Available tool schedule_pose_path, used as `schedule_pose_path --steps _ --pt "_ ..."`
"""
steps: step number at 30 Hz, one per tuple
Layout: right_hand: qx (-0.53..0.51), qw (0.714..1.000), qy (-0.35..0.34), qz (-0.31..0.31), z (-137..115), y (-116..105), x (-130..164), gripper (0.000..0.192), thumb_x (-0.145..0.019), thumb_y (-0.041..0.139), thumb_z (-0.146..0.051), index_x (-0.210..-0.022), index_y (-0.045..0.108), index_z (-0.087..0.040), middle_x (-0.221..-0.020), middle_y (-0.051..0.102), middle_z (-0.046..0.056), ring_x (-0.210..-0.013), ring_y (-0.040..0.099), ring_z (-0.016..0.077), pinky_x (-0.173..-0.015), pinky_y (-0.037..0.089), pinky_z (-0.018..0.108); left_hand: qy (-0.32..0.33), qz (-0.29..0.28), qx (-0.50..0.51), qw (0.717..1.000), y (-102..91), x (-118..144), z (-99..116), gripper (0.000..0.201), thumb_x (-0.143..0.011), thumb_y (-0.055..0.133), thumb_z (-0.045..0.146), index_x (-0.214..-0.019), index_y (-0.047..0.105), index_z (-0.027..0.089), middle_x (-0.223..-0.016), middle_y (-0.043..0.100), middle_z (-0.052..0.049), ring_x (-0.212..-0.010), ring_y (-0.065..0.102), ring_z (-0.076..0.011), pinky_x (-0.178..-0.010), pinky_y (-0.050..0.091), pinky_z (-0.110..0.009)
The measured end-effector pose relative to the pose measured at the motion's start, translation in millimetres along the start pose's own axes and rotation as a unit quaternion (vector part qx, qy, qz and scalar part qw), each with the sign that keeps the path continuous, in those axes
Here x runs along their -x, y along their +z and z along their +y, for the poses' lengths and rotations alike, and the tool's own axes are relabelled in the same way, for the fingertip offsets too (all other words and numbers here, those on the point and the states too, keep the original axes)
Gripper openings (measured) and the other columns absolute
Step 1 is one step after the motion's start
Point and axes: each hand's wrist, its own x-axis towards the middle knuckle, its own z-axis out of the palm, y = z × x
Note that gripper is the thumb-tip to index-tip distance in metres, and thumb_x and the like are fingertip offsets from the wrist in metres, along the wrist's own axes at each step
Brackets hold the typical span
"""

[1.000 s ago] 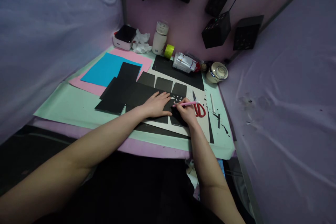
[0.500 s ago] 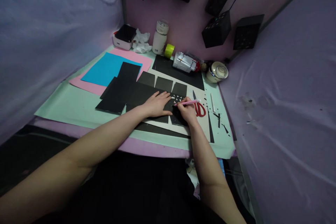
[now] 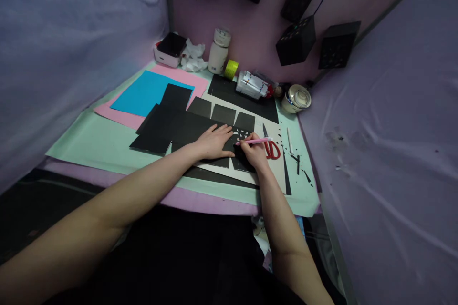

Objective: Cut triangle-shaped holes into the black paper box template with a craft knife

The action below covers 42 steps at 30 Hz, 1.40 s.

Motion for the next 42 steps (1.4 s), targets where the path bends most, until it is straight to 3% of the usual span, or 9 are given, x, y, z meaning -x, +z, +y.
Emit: schedule_pose_path --steps 8,27,38,42 --pt "-0.004 1.000 -0.004 -0.012 -0.4 0.1 0.5 0.019 -0.075 0.059 -0.036 -0.067 0.048 -0.023 -0.065 0.057 -0.002 -0.064 0.049 0.0166 -0.064 0.039 0.030 0.002 0.002 0.001 1.000 2.8 -1.2 -1.0 0.081 -0.084 0.054 0.064 -0.147 0.037 0.016 -0.157 0.029 -0.014 -0.147 0.019 -0.0270 -0.119 0.013 -0.046" --pt "0.008 1.000 0.014 0.024 1.2 0.5 1.3 0.016 -0.075 0.060 -0.034 -0.067 0.049 -0.023 -0.066 0.056 -0.002 -0.066 0.051 0.0168 -0.068 0.040 0.031 -0.003 -0.002 0.001 1.000 0.7 0.4 0.0 0.082 -0.083 0.055 0.064 -0.146 0.038 0.015 -0.157 0.029 -0.014 -0.148 0.019 -0.0263 -0.119 0.013 -0.045" --pt "0.017 0.999 -0.038 0.004 0.4 -1.0 4.3 0.020 -0.078 0.061 -0.036 -0.069 0.050 -0.023 -0.068 0.055 -0.002 -0.068 0.051 0.0162 -0.067 0.041 0.030 0.000 -0.001 0.003 1.000 -0.9 1.0 0.8 0.081 -0.083 0.055 0.063 -0.146 0.038 0.016 -0.157 0.029 -0.014 -0.147 0.019 -0.0269 -0.119 0.013 -0.045" --pt "-0.048 0.998 -0.019 0.019 0.8 -0.2 4.6 0.022 -0.084 0.055 -0.044 -0.091 0.057 -0.024 -0.072 0.059 -0.001 -0.063 0.053 0.0168 -0.061 0.042 0.031 -0.003 -0.001 0.004 1.000 -0.7 0.6 0.9 0.080 -0.083 0.055 0.064 -0.146 0.039 0.016 -0.157 0.029 -0.014 -0.147 0.020 -0.0273 -0.119 0.013 -0.046"
